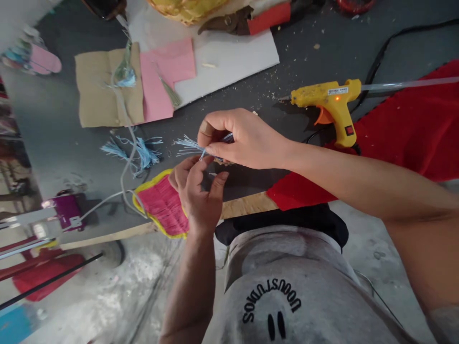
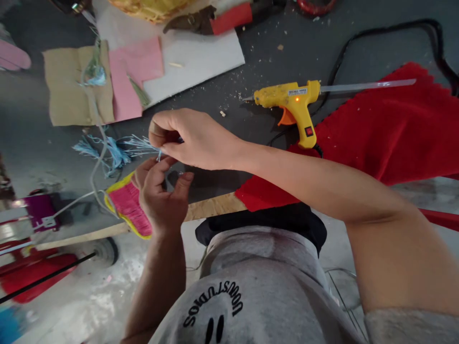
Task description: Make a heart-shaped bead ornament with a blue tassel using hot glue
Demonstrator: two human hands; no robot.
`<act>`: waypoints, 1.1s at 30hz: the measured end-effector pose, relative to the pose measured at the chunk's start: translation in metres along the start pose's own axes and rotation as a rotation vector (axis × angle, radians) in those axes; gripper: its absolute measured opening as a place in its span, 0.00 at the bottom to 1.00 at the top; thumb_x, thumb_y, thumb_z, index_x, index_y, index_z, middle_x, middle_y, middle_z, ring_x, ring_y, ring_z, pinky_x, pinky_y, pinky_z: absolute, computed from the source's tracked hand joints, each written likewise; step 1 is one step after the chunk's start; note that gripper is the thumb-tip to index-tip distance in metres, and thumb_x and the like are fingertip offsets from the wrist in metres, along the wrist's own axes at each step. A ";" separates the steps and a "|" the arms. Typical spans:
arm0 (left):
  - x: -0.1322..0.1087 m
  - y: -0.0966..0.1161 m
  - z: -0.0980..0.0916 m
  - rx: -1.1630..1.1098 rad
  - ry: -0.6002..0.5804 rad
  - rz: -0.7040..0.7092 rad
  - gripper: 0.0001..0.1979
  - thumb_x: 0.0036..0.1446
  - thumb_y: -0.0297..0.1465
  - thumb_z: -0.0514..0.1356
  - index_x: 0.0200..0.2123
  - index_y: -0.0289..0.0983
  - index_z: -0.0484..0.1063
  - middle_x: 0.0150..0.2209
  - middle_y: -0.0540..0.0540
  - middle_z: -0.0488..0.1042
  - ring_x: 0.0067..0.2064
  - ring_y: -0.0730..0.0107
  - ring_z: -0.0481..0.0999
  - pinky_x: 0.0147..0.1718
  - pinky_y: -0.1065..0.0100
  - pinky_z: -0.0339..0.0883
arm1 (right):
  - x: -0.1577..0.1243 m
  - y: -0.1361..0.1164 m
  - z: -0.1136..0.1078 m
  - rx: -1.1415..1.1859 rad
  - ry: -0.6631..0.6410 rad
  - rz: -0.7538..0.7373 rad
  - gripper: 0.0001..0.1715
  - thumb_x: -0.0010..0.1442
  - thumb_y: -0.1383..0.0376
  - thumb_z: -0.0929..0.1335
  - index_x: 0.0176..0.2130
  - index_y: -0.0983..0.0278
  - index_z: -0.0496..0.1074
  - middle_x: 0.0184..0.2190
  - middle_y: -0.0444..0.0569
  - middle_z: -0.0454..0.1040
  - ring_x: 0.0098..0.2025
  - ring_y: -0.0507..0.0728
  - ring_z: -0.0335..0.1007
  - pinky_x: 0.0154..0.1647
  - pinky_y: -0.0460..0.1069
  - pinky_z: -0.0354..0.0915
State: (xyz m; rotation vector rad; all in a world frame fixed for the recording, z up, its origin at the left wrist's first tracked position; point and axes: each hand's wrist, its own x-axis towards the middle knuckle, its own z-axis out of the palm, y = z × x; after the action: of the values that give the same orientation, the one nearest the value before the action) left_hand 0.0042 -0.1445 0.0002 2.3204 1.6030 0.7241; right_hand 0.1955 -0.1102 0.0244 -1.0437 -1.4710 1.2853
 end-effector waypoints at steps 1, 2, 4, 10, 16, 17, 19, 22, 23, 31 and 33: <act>0.002 -0.004 -0.003 0.008 -0.024 0.038 0.14 0.56 0.34 0.65 0.47 0.45 0.75 0.49 0.41 0.72 0.55 0.51 0.69 0.57 0.45 0.61 | 0.000 -0.001 0.000 0.007 -0.008 0.006 0.10 0.54 0.77 0.68 0.29 0.63 0.69 0.29 0.40 0.74 0.34 0.50 0.69 0.35 0.45 0.63; 0.005 -0.008 -0.005 0.013 -0.041 0.074 0.13 0.57 0.34 0.65 0.47 0.46 0.75 0.49 0.41 0.72 0.55 0.51 0.68 0.57 0.45 0.60 | -0.001 -0.002 0.000 0.014 -0.016 0.012 0.10 0.54 0.77 0.67 0.29 0.63 0.70 0.28 0.40 0.74 0.34 0.50 0.69 0.35 0.45 0.63; 0.010 -0.014 -0.008 0.023 -0.077 0.121 0.11 0.57 0.35 0.65 0.45 0.47 0.77 0.48 0.41 0.72 0.57 0.49 0.67 0.58 0.44 0.60 | -0.001 -0.003 0.001 0.031 -0.026 0.022 0.10 0.54 0.77 0.68 0.29 0.63 0.70 0.27 0.40 0.74 0.33 0.50 0.70 0.34 0.44 0.63; 0.021 -0.021 -0.007 0.023 -0.188 0.170 0.07 0.56 0.37 0.65 0.39 0.45 0.78 0.49 0.43 0.72 0.60 0.47 0.65 0.59 0.42 0.60 | -0.001 -0.003 0.002 0.059 -0.024 0.037 0.10 0.52 0.77 0.69 0.28 0.63 0.72 0.26 0.39 0.75 0.33 0.49 0.71 0.34 0.44 0.64; 0.025 -0.020 -0.005 -0.017 -0.194 0.206 0.06 0.57 0.39 0.64 0.36 0.45 0.77 0.49 0.45 0.74 0.57 0.50 0.69 0.58 0.44 0.63 | -0.001 -0.001 0.002 0.051 -0.023 0.029 0.09 0.53 0.76 0.69 0.29 0.63 0.73 0.28 0.39 0.76 0.33 0.49 0.71 0.34 0.44 0.65; 0.025 -0.019 -0.005 -0.017 -0.196 0.207 0.06 0.57 0.39 0.64 0.36 0.45 0.77 0.49 0.45 0.74 0.57 0.50 0.69 0.58 0.44 0.63 | -0.001 -0.001 0.003 0.057 -0.022 0.034 0.09 0.53 0.76 0.69 0.29 0.63 0.73 0.28 0.39 0.76 0.33 0.49 0.71 0.34 0.44 0.65; 0.025 -0.018 -0.005 -0.001 -0.201 0.199 0.06 0.58 0.39 0.64 0.36 0.45 0.78 0.50 0.46 0.73 0.58 0.50 0.68 0.59 0.44 0.63 | -0.001 -0.001 0.003 0.066 -0.014 0.043 0.08 0.52 0.76 0.70 0.28 0.63 0.73 0.28 0.39 0.76 0.33 0.49 0.71 0.34 0.44 0.66; 0.025 -0.018 -0.003 0.014 -0.200 0.168 0.07 0.58 0.39 0.64 0.37 0.45 0.78 0.53 0.46 0.72 0.60 0.48 0.65 0.59 0.43 0.62 | -0.001 -0.001 0.002 0.034 -0.009 0.044 0.07 0.53 0.74 0.70 0.28 0.62 0.73 0.29 0.39 0.77 0.34 0.49 0.71 0.35 0.44 0.66; 0.024 -0.018 -0.003 0.013 -0.200 0.160 0.07 0.57 0.39 0.64 0.37 0.45 0.78 0.53 0.45 0.72 0.60 0.47 0.64 0.58 0.43 0.62 | -0.001 -0.001 0.002 0.013 -0.013 0.041 0.07 0.54 0.74 0.70 0.29 0.62 0.73 0.30 0.39 0.77 0.34 0.49 0.71 0.36 0.44 0.66; 0.022 -0.020 -0.002 0.013 -0.188 0.189 0.08 0.59 0.39 0.63 0.35 0.42 0.78 0.50 0.42 0.72 0.59 0.46 0.65 0.54 0.43 0.65 | -0.001 0.004 0.003 -0.043 -0.029 -0.097 0.04 0.57 0.74 0.68 0.31 0.66 0.72 0.30 0.41 0.75 0.33 0.48 0.69 0.35 0.44 0.64; 0.021 -0.020 -0.002 0.006 -0.177 0.194 0.07 0.59 0.38 0.63 0.35 0.42 0.78 0.49 0.42 0.73 0.59 0.46 0.65 0.55 0.42 0.64 | -0.001 0.006 0.003 -0.030 -0.030 -0.113 0.04 0.57 0.75 0.68 0.31 0.67 0.71 0.30 0.41 0.75 0.32 0.47 0.68 0.35 0.44 0.64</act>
State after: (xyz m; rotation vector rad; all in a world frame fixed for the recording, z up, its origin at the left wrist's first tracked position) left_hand -0.0065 -0.1178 -0.0016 2.4909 1.3214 0.5340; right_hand 0.1928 -0.1111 0.0187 -0.9510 -1.5539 1.2065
